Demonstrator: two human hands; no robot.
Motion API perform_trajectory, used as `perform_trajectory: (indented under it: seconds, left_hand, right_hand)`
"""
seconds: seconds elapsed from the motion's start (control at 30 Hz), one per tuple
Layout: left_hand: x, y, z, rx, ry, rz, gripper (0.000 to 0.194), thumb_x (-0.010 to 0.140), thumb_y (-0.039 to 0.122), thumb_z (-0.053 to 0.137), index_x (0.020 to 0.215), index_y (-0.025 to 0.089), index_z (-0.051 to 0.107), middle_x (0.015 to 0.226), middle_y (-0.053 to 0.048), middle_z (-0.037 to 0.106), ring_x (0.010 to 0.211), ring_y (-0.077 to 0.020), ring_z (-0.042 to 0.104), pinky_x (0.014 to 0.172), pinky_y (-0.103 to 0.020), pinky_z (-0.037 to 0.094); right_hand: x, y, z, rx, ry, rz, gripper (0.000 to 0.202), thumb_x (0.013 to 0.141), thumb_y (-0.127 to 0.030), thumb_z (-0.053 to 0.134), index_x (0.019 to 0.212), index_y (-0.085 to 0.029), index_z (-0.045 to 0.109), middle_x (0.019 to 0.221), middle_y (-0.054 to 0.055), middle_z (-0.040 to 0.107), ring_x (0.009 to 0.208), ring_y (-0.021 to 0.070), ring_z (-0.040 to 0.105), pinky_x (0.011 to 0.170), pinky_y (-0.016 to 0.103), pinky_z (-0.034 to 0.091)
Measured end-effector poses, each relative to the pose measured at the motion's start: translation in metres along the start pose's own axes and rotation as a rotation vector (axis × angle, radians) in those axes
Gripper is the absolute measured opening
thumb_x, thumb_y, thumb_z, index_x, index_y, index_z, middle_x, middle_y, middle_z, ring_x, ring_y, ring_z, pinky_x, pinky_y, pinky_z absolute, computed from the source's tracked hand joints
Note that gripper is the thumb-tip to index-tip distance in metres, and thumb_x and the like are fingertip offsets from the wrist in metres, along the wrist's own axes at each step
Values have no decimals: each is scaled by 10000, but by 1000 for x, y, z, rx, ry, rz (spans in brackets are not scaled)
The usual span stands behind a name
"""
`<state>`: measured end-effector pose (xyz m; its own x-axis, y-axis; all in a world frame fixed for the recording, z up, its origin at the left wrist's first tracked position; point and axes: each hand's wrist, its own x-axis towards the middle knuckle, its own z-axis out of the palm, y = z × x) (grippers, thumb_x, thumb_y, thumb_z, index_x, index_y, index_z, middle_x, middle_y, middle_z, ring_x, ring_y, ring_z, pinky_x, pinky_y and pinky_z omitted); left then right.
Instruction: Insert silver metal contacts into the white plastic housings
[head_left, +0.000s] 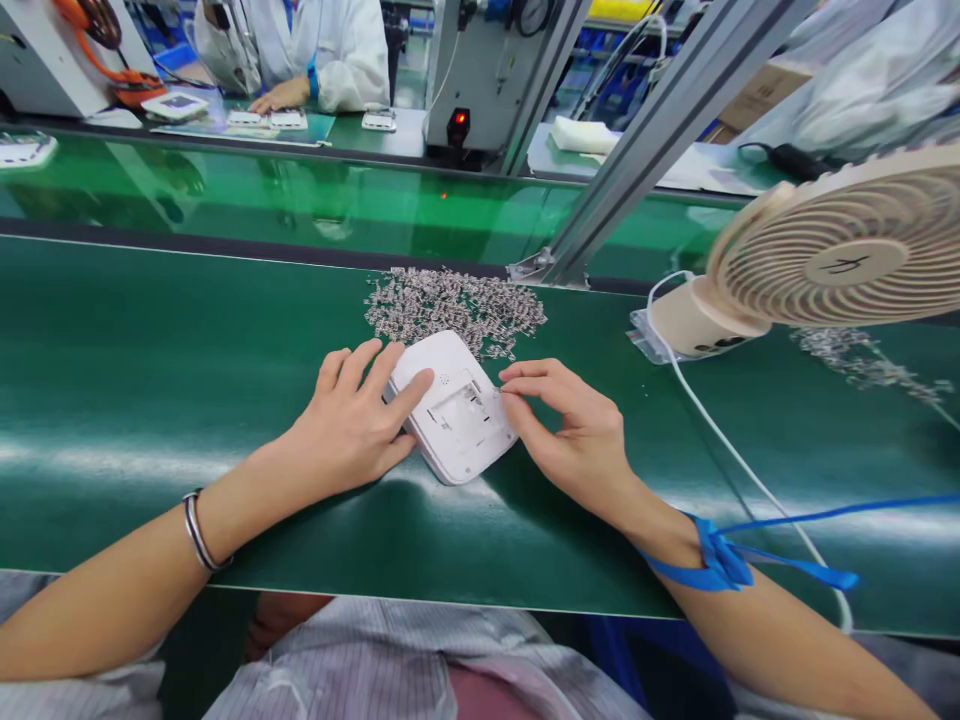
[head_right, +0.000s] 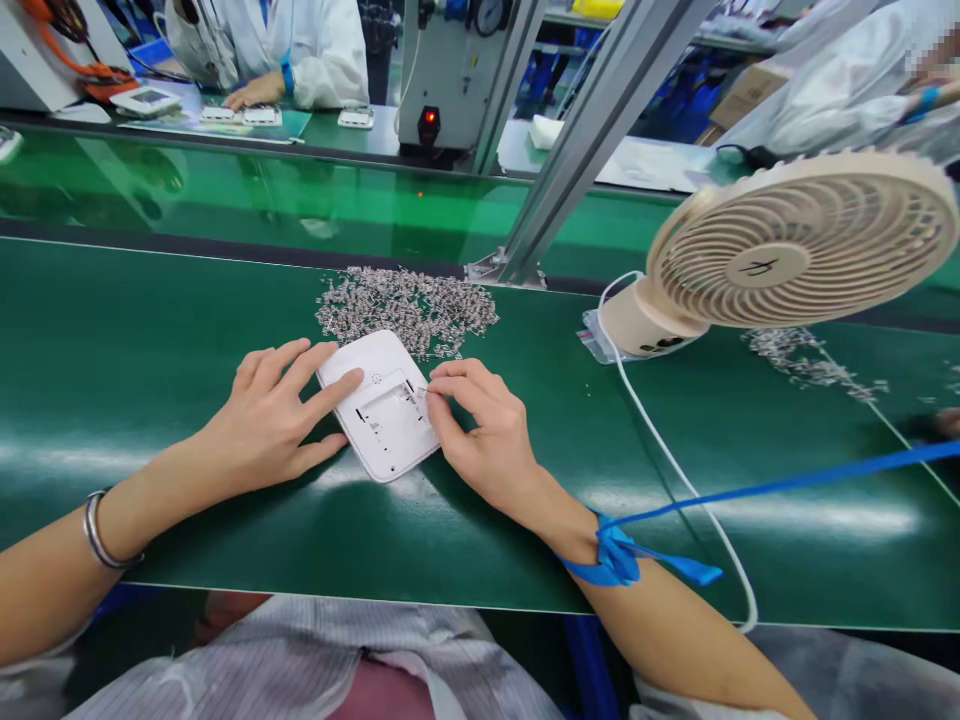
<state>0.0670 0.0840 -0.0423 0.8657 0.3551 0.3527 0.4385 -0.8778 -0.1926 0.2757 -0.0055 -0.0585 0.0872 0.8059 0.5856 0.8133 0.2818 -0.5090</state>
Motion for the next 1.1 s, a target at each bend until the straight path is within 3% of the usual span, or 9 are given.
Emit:
perform_trajectory:
  seconds: [0.17, 0.27, 0.37, 0.53, 0.83, 1.0, 1.1]
  left_hand:
    - [-4, 15, -6, 167, 105, -40, 423, 819, 516, 526, 1019, 151, 604, 991, -157, 586, 980, -300, 518, 912, -469, 353]
    - [-7, 24, -6, 224, 176, -20, 420, 828, 549, 490, 924, 159, 613, 900, -109, 607, 904, -259, 528, 920, -433, 332]
    - [-9, 32, -4, 219, 210, -8, 396, 837, 518, 499, 952, 157, 613, 1052, -123, 626, 990, -271, 517, 930, -422, 301]
    - [-9, 41, 2, 169, 104, 118, 446, 868, 463, 473, 1190, 165, 549, 1367, -75, 482, 1185, -290, 436, 951, -409, 305]
    - [0, 53, 9, 115, 119, 237, 461, 914, 446, 385, 1127, 78, 564, 1155, -110, 628, 1100, -247, 524, 941, -365, 331]
    - [9, 60, 10, 74, 64, 186, 483, 917, 449, 363, 1192, 91, 534, 1318, -107, 529, 1028, -224, 536, 838, -331, 343]
    - [12, 64, 13, 77, 56, 157, 489, 907, 468, 370, 1164, 101, 565, 1311, -98, 538, 1001, -225, 528, 809, -336, 334]
  right_hand:
    - [-2, 3, 1, -16, -67, 70, 98, 817, -143, 530, 762, -187, 598, 895, 64, 626, 818, 162, 617, 684, 305, 496]
    - [-3, 5, 3, -54, -103, 34, 122, 820, -130, 506, 748, -183, 589, 897, 64, 621, 788, 157, 610, 641, 289, 492]
    - [-4, 6, 4, -193, -100, -60, 148, 839, -124, 475, 748, -177, 580, 883, 76, 618, 778, 163, 603, 637, 293, 492]
    - [-6, 5, 7, -413, -78, -191, 182, 847, -86, 446, 735, -160, 568, 824, 93, 617, 730, 173, 585, 620, 292, 483]
    - [-2, 8, 9, -385, -62, -161, 163, 828, -97, 466, 698, -174, 526, 745, 72, 610, 685, 172, 571, 597, 280, 471]
    - [-2, 12, 8, -338, -87, -111, 152, 797, -100, 481, 678, -177, 537, 778, 74, 637, 696, 180, 605, 603, 292, 488]
    - [-3, 13, 5, -281, -103, -74, 141, 803, -127, 495, 697, -173, 576, 833, 86, 667, 728, 197, 638, 629, 314, 516]
